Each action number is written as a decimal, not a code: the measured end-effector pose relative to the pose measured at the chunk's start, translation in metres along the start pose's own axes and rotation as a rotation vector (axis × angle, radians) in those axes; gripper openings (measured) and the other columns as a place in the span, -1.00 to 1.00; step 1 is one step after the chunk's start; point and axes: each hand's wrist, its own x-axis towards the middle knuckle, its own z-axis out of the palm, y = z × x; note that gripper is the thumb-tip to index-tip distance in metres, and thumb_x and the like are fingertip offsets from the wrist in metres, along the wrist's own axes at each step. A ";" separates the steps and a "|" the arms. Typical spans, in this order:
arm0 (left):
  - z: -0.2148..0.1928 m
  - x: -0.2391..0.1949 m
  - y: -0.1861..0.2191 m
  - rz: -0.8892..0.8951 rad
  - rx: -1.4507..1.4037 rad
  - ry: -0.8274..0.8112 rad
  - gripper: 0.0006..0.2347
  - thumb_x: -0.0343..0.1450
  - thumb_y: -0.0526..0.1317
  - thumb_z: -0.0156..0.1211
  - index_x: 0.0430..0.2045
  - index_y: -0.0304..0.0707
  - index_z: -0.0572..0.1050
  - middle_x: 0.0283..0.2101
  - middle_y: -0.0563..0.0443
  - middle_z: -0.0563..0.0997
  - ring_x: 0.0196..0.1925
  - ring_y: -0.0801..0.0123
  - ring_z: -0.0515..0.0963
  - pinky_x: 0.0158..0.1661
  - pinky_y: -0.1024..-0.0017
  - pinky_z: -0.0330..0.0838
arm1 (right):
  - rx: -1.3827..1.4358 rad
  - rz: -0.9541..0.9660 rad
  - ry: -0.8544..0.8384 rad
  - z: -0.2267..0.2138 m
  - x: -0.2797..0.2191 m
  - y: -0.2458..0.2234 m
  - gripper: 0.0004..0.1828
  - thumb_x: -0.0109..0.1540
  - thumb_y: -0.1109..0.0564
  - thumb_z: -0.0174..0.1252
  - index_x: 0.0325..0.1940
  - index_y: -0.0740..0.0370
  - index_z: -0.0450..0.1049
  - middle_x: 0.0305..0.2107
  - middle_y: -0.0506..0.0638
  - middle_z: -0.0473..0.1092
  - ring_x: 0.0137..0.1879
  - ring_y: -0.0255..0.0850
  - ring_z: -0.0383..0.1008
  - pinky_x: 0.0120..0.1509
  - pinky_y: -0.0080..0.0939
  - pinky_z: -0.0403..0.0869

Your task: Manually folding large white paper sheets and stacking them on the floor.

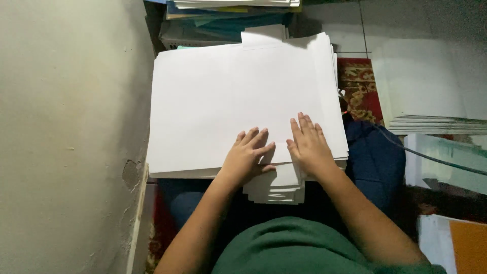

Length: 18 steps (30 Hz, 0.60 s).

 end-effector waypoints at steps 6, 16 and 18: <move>0.028 -0.002 0.004 0.180 0.064 0.101 -0.70 0.37 -0.18 0.27 0.00 -0.01 0.55 -0.03 0.05 0.61 0.08 0.29 0.61 0.01 0.38 0.47 | -0.101 0.121 0.342 -0.032 -0.030 0.062 -0.45 0.36 -0.22 0.00 0.29 0.14 0.45 0.35 0.19 0.25 0.47 0.14 0.23 0.52 0.18 0.18; -0.061 0.013 0.017 0.223 0.201 0.232 -0.82 0.41 -0.28 0.25 -0.12 -0.06 0.57 -0.10 0.08 0.58 0.05 0.26 0.56 0.00 0.32 0.44 | 0.904 0.323 0.279 -0.065 -0.051 0.043 -0.49 0.29 0.20 0.17 0.33 0.33 0.38 0.17 0.35 0.35 0.38 0.15 0.29 0.38 0.17 0.28; -0.074 0.020 0.022 0.327 0.227 0.271 -0.89 0.40 -0.28 0.30 -0.24 -0.06 0.63 -0.13 0.05 0.64 0.11 0.27 0.56 0.12 0.27 0.37 | 1.083 0.293 0.252 -0.052 -0.050 0.048 -0.29 0.21 0.41 0.09 0.48 0.30 0.23 0.18 0.12 0.23 0.34 -0.16 0.20 0.47 -0.05 0.23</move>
